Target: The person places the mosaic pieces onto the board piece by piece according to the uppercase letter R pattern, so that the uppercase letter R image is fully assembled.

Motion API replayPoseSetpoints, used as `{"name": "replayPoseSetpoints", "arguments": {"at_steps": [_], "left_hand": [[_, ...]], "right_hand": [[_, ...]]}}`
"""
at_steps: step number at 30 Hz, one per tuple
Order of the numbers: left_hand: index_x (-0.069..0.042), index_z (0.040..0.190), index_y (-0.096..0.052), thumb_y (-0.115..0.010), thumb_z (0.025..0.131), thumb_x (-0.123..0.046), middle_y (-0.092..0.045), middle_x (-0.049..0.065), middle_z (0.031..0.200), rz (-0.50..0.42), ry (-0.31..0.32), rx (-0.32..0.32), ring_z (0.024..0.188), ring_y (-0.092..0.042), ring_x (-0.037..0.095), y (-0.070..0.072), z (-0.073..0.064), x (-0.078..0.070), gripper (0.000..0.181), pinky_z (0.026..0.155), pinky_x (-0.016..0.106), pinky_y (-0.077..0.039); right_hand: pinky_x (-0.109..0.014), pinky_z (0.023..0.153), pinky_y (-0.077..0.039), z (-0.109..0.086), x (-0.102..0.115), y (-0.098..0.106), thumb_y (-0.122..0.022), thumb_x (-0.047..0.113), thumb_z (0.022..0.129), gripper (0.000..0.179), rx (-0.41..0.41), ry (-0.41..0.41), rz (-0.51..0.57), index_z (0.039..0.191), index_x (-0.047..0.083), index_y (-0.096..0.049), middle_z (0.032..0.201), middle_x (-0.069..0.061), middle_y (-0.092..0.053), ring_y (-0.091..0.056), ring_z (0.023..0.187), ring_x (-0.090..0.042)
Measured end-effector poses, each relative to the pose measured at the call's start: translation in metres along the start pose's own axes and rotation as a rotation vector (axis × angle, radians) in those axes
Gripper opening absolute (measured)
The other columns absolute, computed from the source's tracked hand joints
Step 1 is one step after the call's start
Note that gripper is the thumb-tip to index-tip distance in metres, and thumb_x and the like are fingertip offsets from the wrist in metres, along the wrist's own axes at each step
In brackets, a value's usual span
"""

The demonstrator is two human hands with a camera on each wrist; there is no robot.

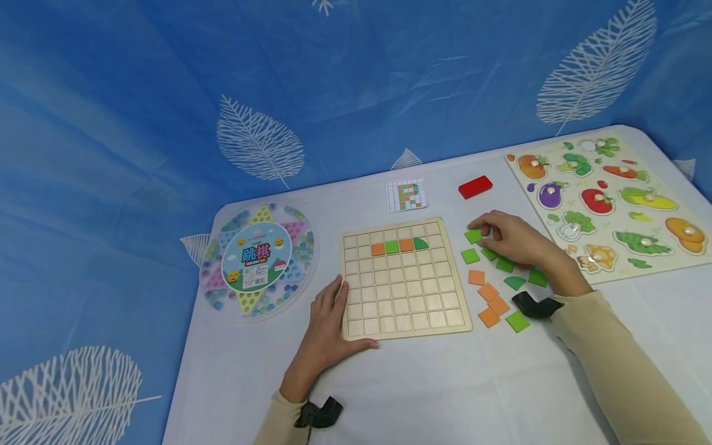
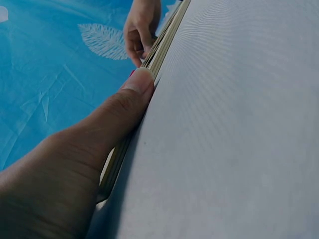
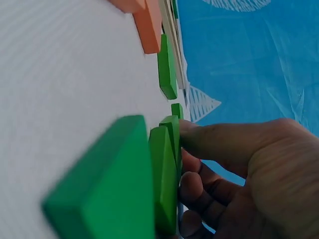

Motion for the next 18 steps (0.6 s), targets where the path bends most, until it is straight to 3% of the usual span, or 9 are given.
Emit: {"name": "replayPoseSetpoints", "arguments": {"at_steps": [18], "left_hand": [[-0.002, 0.154, -0.026, -0.09, 0.056, -0.055, -0.025, 0.021, 0.158, -0.005, -0.005, -0.005, 0.141, -0.028, 0.038, -0.0004, -0.0007, 0.0001, 0.129, 0.109, 0.055, -0.028]], "right_hand": [[-0.025, 0.064, -0.036, 0.0011, -0.0026, -0.0028, -0.072, 0.013, 0.089, 0.03, -0.05, 0.0, -0.004, 0.117, 0.004, -0.066, 0.091, -0.007, -0.053, -0.046, 0.08, -0.02]]}}
Point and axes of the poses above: each hand's wrist, its own z-axis towards the middle knuckle, its own y-axis out of the back of the hand, x = y × z, the point moved 2 cm from there along z, towards the middle knuckle
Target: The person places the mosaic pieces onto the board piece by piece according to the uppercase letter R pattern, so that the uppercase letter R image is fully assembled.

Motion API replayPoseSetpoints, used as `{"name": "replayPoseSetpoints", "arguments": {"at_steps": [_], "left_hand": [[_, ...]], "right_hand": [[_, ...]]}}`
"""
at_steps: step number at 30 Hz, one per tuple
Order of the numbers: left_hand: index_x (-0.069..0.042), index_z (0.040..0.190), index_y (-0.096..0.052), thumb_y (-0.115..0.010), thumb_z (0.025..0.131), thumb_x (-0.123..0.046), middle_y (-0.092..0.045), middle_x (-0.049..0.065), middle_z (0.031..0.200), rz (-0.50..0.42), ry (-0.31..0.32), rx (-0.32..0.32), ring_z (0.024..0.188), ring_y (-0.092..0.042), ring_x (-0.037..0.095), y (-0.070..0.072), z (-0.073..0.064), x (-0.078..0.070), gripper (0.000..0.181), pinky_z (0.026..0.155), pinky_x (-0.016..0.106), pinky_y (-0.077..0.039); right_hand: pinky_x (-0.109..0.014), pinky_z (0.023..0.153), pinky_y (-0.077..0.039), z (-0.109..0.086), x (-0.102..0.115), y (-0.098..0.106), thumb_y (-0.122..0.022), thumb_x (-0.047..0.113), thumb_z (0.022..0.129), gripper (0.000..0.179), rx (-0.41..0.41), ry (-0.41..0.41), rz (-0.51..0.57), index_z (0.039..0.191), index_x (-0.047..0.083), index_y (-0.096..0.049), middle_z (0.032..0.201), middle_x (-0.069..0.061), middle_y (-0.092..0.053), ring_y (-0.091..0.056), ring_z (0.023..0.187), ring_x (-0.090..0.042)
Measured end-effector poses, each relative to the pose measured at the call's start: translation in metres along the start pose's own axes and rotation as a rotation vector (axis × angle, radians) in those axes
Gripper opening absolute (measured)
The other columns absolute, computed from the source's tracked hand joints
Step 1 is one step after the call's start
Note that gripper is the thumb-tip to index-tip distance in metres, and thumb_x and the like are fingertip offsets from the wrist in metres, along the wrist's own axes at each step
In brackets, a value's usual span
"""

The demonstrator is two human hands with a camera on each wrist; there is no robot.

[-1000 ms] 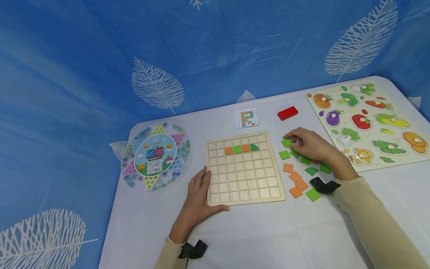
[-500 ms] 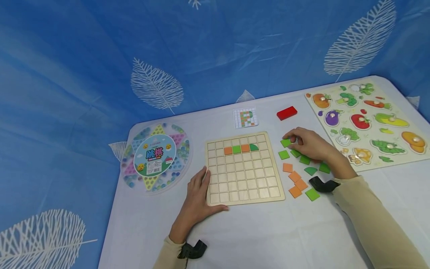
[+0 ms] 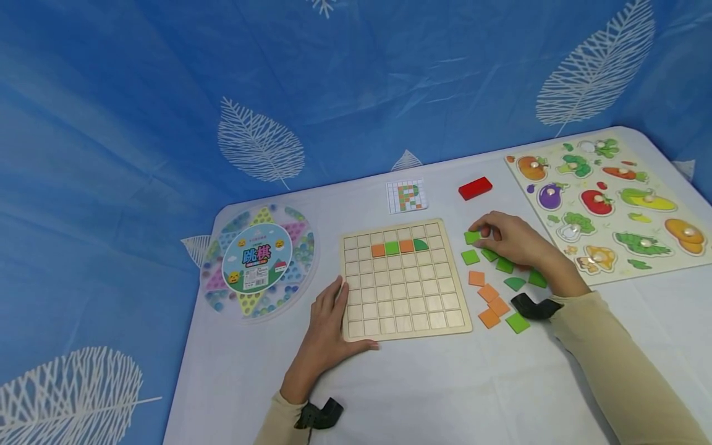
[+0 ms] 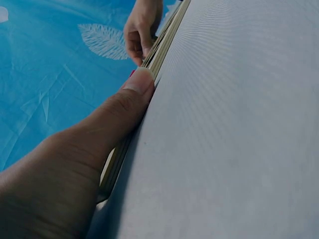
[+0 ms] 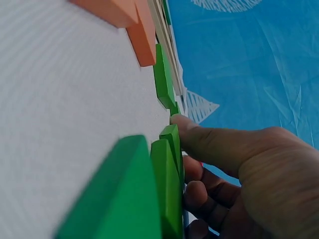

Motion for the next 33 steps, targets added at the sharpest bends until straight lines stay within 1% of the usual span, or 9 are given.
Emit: {"name": "replayPoseSetpoints", "arguments": {"at_steps": [4, 9, 13, 21, 27, 30, 33], "left_hand": [[-0.002, 0.154, -0.027, -0.09, 0.056, -0.055, -0.025, 0.021, 0.158, -0.001, 0.004, -0.001, 0.141, -0.028, 0.038, 0.0, 0.0, 0.0, 0.129, 0.109, 0.056, -0.028], [-0.002, 0.154, -0.026, -0.09, 0.056, -0.056, -0.025, 0.021, 0.158, -0.001, 0.009, 0.003, 0.141, -0.027, 0.039, 0.001, -0.001, 0.0, 0.129, 0.109, 0.056, -0.028], [-0.002, 0.154, -0.026, -0.09, 0.056, -0.056, -0.025, 0.02, 0.158, 0.0, 0.011, 0.002, 0.142, -0.027, 0.038, 0.002, -0.001, -0.001, 0.129, 0.109, 0.056, -0.028], [-0.002, 0.154, -0.026, -0.09, 0.056, -0.056, -0.025, 0.02, 0.158, -0.003, 0.015, 0.003, 0.142, -0.027, 0.038, 0.002, -0.002, 0.0, 0.129, 0.109, 0.056, -0.028], [-0.003, 0.155, -0.025, -0.09, 0.057, -0.056, -0.024, 0.019, 0.159, 0.0, 0.015, 0.009, 0.142, -0.027, 0.037, 0.001, -0.001, 0.001, 0.129, 0.11, 0.055, -0.028], [-0.002, 0.154, -0.026, -0.09, 0.057, -0.057, -0.024, 0.019, 0.159, 0.003, 0.016, 0.007, 0.142, -0.027, 0.036, 0.001, -0.001, 0.001, 0.128, 0.11, 0.054, -0.029], [-0.002, 0.154, -0.026, -0.089, 0.057, -0.056, -0.024, 0.019, 0.159, 0.0, 0.017, 0.007, 0.142, -0.027, 0.036, 0.002, 0.0, 0.0, 0.128, 0.11, 0.054, -0.029]], "right_hand": [[-0.025, 0.063, -0.035, 0.0, 0.0, 0.0, -0.074, 0.018, 0.089, 0.03, -0.016, 0.034, -0.015, 0.115, 0.005, -0.067, 0.089, -0.006, -0.053, -0.045, 0.078, -0.019], [-0.025, 0.061, -0.035, 0.0, -0.001, 0.0, -0.075, 0.018, 0.087, 0.029, -0.03, 0.07, -0.037, 0.113, 0.006, -0.068, 0.089, -0.005, -0.054, -0.045, 0.075, -0.018], [-0.025, 0.061, -0.036, 0.0, 0.0, 0.001, -0.076, 0.018, 0.087, 0.029, -0.03, 0.077, -0.042, 0.112, 0.006, -0.068, 0.089, -0.005, -0.054, -0.045, 0.074, -0.018], [-0.026, 0.061, -0.035, -0.001, 0.003, 0.002, -0.075, 0.021, 0.087, 0.031, -0.013, 0.062, -0.034, 0.113, 0.006, -0.067, 0.09, -0.006, -0.054, -0.045, 0.075, -0.018], [-0.025, 0.061, -0.036, -0.002, 0.004, 0.002, -0.076, 0.019, 0.087, 0.028, -0.033, 0.08, -0.04, 0.111, 0.008, -0.068, 0.088, -0.004, -0.054, -0.044, 0.072, -0.016], [-0.025, 0.061, -0.037, -0.002, 0.008, 0.002, -0.077, 0.018, 0.086, 0.027, -0.052, 0.108, -0.034, 0.11, 0.009, -0.069, 0.088, -0.003, -0.054, -0.045, 0.071, -0.016], [-0.025, 0.064, -0.039, 0.0, 0.017, 0.001, -0.077, 0.017, 0.085, 0.026, -0.068, 0.143, -0.032, 0.109, 0.01, -0.069, 0.091, -0.003, -0.057, -0.047, 0.076, -0.016]]}}
Point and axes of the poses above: each hand's wrist, its own z-axis towards the middle knuckle, its own y-axis out of the back of the hand, x = y × z, the point moved 2 cm from there along z, towards the middle knuckle
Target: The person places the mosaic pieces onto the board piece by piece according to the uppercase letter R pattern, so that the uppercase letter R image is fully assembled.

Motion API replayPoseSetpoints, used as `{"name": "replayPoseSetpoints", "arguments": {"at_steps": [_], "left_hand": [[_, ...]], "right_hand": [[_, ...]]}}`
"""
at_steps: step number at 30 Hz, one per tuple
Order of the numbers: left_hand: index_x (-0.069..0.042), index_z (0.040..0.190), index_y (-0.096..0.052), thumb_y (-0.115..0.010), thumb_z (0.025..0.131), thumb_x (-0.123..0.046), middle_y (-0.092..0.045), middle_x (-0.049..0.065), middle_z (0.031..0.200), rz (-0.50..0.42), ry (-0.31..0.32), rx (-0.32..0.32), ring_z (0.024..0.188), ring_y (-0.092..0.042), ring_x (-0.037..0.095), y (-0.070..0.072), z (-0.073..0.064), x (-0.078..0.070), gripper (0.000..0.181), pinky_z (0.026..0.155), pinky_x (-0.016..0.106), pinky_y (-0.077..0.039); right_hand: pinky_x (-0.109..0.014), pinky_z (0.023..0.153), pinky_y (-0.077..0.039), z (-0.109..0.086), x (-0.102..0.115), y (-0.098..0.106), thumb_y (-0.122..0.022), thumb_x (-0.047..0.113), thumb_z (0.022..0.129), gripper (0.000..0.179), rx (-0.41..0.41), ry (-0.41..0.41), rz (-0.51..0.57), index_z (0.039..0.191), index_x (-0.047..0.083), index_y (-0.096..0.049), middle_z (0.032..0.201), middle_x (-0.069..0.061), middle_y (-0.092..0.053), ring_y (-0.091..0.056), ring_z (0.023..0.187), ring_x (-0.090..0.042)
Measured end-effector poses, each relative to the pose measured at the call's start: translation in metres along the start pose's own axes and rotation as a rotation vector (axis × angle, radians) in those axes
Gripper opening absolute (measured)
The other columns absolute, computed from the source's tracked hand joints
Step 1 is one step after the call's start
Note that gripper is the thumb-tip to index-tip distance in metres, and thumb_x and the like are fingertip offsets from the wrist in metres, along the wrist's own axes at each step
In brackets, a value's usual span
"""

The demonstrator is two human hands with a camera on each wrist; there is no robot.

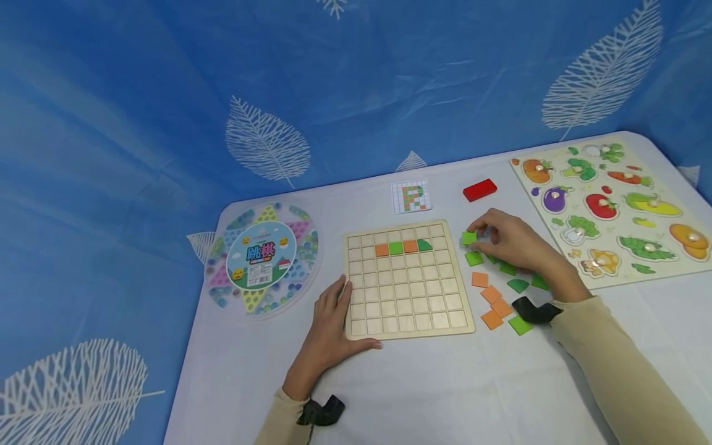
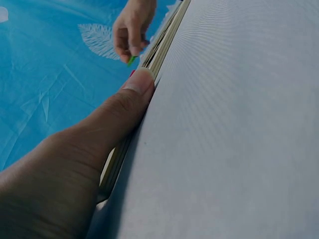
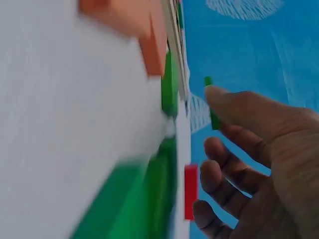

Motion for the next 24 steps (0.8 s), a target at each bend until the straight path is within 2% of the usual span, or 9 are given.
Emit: {"name": "replayPoseSetpoints", "arguments": {"at_steps": [4, 9, 16, 24], "left_hand": [[-0.002, 0.154, -0.026, -0.089, 0.058, -0.057, -0.024, 0.019, 0.159, -0.003, 0.008, 0.008, 0.142, -0.026, 0.036, 0.002, 0.0, 0.0, 0.128, 0.11, 0.054, -0.029], [-0.001, 0.154, -0.027, -0.089, 0.058, -0.057, -0.024, 0.019, 0.159, -0.007, 0.012, 0.016, 0.142, -0.027, 0.036, 0.002, 0.002, -0.001, 0.127, 0.109, 0.054, -0.03], [-0.002, 0.154, -0.026, -0.087, 0.059, -0.06, -0.023, 0.016, 0.159, -0.005, 0.023, 0.038, 0.143, -0.026, 0.035, 0.001, 0.003, 0.0, 0.127, 0.109, 0.053, -0.031], [-0.002, 0.155, -0.025, -0.086, 0.06, -0.061, -0.024, 0.016, 0.159, 0.001, 0.018, 0.036, 0.142, -0.027, 0.036, 0.003, 0.002, 0.001, 0.127, 0.108, 0.053, -0.032]], "right_hand": [[-0.035, 0.075, -0.041, 0.009, 0.024, -0.005, -0.078, 0.014, 0.083, 0.025, -0.005, 0.072, -0.023, 0.106, 0.01, -0.071, 0.098, -0.006, -0.061, -0.053, 0.084, -0.021], [-0.049, 0.084, -0.037, 0.023, 0.063, -0.021, -0.081, 0.014, 0.079, 0.023, 0.017, 0.146, -0.044, 0.1, 0.012, -0.073, 0.102, -0.008, -0.064, -0.057, 0.093, -0.027], [-0.046, 0.085, -0.04, 0.043, 0.106, -0.055, -0.084, 0.022, 0.077, 0.024, 0.109, 0.208, -0.071, 0.099, 0.015, -0.075, 0.097, -0.002, -0.065, -0.058, 0.091, -0.022], [-0.046, 0.084, -0.041, 0.057, 0.12, -0.081, -0.082, 0.028, 0.079, 0.023, 0.142, 0.191, -0.144, 0.099, 0.018, -0.075, 0.101, -0.001, -0.065, -0.056, 0.097, -0.024]]}}
Point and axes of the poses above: each hand's wrist, its own z-axis towards the middle knuckle, its own y-axis out of the back of the hand, x = y × z, the point moved 2 cm from there along z, towards the middle knuckle
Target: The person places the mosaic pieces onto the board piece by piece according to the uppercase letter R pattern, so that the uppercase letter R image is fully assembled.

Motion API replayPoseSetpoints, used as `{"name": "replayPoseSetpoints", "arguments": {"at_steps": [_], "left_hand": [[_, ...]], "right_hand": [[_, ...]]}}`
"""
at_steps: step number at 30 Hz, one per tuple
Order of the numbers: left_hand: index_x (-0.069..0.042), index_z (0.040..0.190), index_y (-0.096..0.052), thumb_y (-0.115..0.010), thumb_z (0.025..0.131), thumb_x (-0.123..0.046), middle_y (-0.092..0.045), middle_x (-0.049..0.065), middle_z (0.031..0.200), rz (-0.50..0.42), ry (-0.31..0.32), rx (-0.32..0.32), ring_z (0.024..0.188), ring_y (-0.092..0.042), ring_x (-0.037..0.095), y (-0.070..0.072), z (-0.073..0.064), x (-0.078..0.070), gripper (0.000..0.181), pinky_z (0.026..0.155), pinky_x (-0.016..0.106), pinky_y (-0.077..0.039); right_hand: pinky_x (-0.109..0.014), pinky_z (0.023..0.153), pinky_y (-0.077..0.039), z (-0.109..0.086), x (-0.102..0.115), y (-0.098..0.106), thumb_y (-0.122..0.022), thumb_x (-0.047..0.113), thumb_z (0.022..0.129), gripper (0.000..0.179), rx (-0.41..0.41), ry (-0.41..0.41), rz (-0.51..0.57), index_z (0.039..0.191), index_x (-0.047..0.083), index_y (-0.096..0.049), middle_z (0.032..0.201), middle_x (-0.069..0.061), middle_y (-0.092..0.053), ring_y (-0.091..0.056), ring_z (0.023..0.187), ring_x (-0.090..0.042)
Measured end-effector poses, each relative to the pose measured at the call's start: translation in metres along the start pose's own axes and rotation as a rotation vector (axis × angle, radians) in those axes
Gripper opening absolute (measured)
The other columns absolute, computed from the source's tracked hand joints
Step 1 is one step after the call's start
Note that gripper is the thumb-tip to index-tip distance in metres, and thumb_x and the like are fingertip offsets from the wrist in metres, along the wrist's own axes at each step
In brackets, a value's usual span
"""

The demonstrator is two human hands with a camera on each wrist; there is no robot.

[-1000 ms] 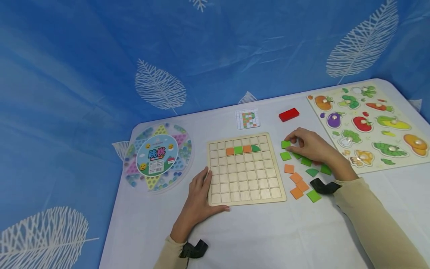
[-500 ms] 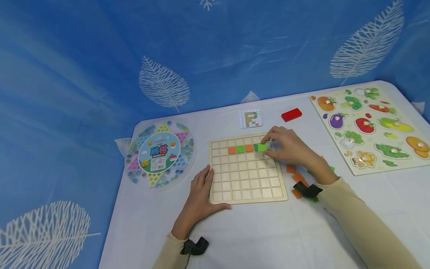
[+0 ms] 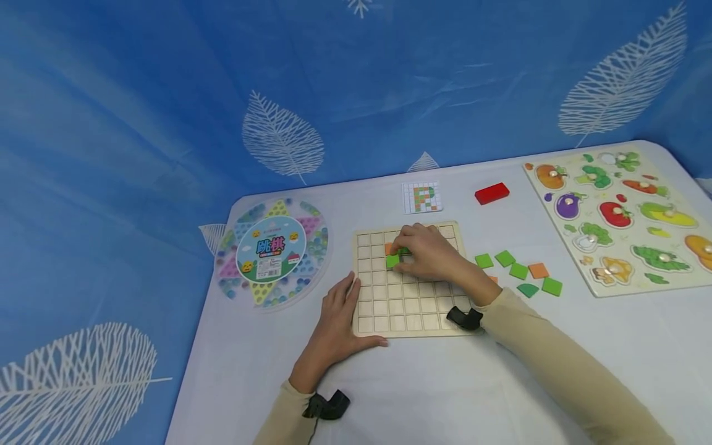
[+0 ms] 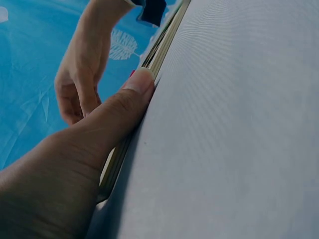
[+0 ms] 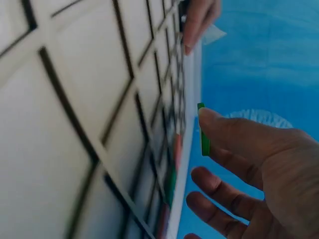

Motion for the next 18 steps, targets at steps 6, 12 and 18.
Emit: {"name": "replayPoseSetpoints", "arguments": {"at_steps": [6, 12, 18], "left_hand": [[-0.001, 0.154, -0.025, -0.086, 0.06, -0.06, -0.023, 0.017, 0.159, -0.008, -0.01, 0.001, 0.142, -0.028, 0.036, 0.001, 0.0, 0.0, 0.127, 0.108, 0.053, -0.032], [-0.002, 0.154, -0.025, -0.086, 0.06, -0.061, -0.023, 0.016, 0.159, -0.006, -0.003, 0.011, 0.142, -0.027, 0.035, 0.002, 0.0, 0.0, 0.127, 0.108, 0.053, -0.032], [-0.002, 0.155, -0.025, -0.086, 0.06, -0.061, -0.022, 0.016, 0.16, -0.003, 0.004, 0.015, 0.142, -0.027, 0.035, 0.002, 0.001, -0.001, 0.127, 0.108, 0.053, -0.032]], "right_hand": [[-0.046, 0.086, -0.042, 0.004, -0.003, -0.011, -0.083, 0.028, 0.078, 0.027, -0.006, -0.033, -0.005, 0.101, 0.016, -0.075, 0.106, -0.003, -0.063, -0.055, 0.102, -0.026], [-0.046, 0.084, -0.042, 0.003, -0.007, -0.013, -0.084, 0.025, 0.078, 0.026, -0.038, -0.013, 0.011, 0.1, 0.014, -0.075, 0.105, -0.005, -0.061, -0.055, 0.101, -0.026], [-0.045, 0.083, -0.043, 0.004, -0.008, -0.015, -0.085, 0.026, 0.077, 0.027, -0.04, -0.009, 0.01, 0.099, 0.014, -0.075, 0.104, -0.004, -0.06, -0.054, 0.101, -0.025]]}}
Point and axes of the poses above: each hand's wrist, its own z-axis towards the middle knuckle, its own y-axis out of the back of the hand, x = y × z, the point moved 2 cm from there along z, towards the middle knuckle
